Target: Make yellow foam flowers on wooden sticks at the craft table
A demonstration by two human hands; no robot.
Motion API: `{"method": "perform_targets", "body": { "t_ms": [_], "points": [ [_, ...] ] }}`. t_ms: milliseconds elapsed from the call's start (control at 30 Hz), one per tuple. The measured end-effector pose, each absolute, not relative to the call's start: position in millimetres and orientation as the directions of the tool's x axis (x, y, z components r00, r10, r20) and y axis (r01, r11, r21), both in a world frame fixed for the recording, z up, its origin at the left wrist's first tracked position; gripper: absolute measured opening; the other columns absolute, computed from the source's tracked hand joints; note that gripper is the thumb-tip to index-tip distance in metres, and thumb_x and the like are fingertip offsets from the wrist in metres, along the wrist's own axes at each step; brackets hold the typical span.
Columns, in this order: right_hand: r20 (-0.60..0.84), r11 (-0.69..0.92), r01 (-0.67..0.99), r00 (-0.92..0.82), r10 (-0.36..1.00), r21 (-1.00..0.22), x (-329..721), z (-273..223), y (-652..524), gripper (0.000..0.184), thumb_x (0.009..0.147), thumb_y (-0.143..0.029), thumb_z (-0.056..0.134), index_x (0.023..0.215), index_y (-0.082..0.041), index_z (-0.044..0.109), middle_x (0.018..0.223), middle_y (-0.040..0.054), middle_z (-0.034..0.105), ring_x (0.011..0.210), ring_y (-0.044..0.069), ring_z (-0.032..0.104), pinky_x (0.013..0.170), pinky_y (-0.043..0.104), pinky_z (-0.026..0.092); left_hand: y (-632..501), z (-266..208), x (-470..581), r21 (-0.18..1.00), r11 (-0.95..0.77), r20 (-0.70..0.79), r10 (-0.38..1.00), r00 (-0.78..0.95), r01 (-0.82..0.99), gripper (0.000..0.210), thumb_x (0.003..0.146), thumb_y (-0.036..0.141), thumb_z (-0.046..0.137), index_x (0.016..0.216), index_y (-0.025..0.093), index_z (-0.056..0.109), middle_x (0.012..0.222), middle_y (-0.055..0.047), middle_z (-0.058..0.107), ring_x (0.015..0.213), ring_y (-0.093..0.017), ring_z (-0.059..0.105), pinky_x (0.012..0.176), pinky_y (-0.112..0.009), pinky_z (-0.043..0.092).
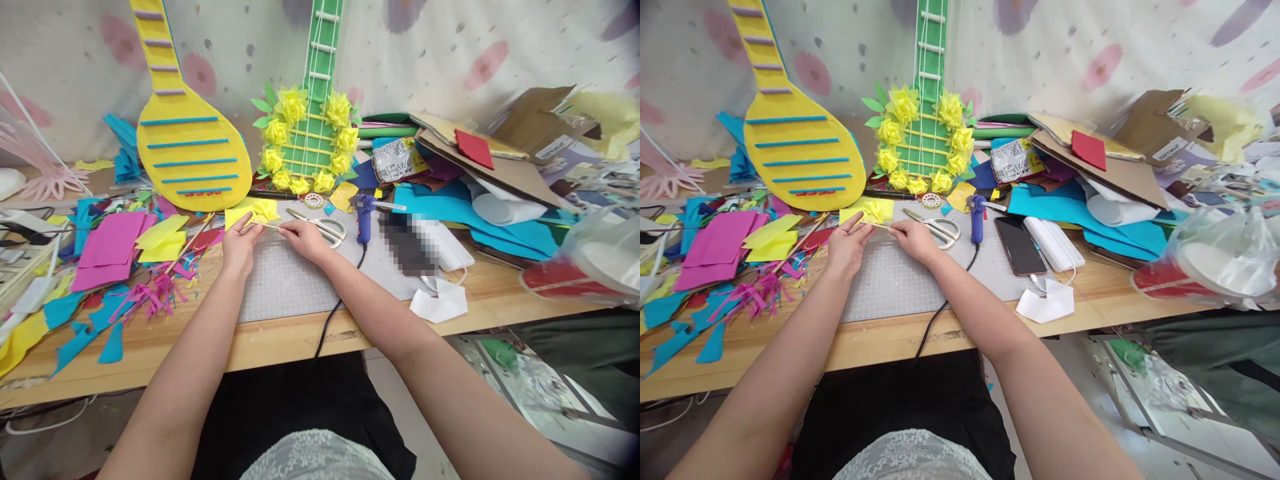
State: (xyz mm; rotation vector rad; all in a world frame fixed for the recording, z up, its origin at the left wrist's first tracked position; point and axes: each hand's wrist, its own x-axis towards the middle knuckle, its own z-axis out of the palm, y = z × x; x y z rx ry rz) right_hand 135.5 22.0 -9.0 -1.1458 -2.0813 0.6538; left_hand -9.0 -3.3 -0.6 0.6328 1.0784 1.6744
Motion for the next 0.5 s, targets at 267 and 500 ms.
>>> {"method": "perform_targets", "body": {
  "t_ms": [267, 500],
  "points": [
    [0.2, 0.434, 0.435, -0.486, 0.851, -0.789, 131.8, -10.4, 19.3, 0.026, 0.083, -0.03, 0.047, 0.08, -0.016, 0.069, 0.067, -0.0006, 0.063, 0.063, 0.01, 0.051, 0.06, 0.02, 0.034, -0.1, -7.3, -14.9, 0.868, -0.055, -0.138, 0.928, -0.345, -0.494, 0.026, 0.059, 0.003, 0.066, 0.082, 0.014, 0.06, 0.069, 0.0, 0.059, 0.074, -0.011, 0.063, 0.086, -0.032, 0.049],
    [0.157, 0.358, 0.419, -0.442, 0.883, -0.834, 128.7, -14.5, 19.7, 0.029, 0.083, -0.034, 0.045, 0.082, -0.016, 0.069, 0.073, 0.0007, 0.064, 0.065, 0.011, 0.052, 0.064, 0.023, 0.036, -2.3, 0.3, -10.3, 0.849, -0.029, -0.221, 0.888, -0.404, -0.528, 0.024, 0.061, 0.001, 0.062, 0.077, 0.016, 0.051, 0.064, 0.003, 0.059, 0.061, -0.008, 0.06, 0.077, -0.029, 0.052]
  ]
}}
